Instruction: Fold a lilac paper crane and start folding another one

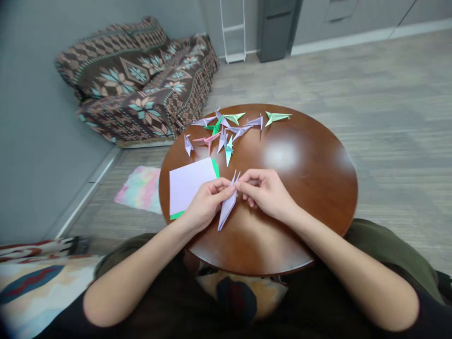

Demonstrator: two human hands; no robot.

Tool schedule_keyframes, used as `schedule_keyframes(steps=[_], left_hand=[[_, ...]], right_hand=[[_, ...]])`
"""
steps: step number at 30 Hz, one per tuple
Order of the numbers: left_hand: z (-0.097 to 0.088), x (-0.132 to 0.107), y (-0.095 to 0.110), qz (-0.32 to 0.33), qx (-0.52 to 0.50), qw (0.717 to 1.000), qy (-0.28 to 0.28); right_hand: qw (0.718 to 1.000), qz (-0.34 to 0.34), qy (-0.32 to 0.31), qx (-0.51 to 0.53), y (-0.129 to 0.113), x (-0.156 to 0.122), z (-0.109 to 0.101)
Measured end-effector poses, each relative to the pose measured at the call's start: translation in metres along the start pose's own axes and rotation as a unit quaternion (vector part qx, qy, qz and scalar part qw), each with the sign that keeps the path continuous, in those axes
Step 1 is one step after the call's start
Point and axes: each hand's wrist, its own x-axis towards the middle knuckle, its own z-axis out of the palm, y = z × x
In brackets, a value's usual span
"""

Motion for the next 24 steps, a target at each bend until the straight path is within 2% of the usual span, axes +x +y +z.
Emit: schedule_keyframes(steps=[4, 8, 16, 24], left_hand=[[0.0025, -0.0025, 0.0046, -0.048, -0.071, 0.996, -0.028], [0.0046, -0.0044, 0.0066, -0.068, -0.08, 0.994, -0.031], [0.0035, -0.0015, 0.0024, -0.06, -0.052, 0.997, -0.005], [0.0046, -0.0025, 0.0002, -0.044, -0.033, 0.998, -0.005]], right_hand=[[0.999, -0.002, 0.002, 0.034, -0.0006, -0.0003, 0.0013], [0.999, -0.005, 0.008, 0.041, 0.0004, 0.0004, 0.0005], [1.0, -0.003, 0.014, 0.016, -0.0001, -0.0018, 0.0029], [0.999, 0.007, 0.025, 0.035, -0.0046, -0.0017, 0.0078]])
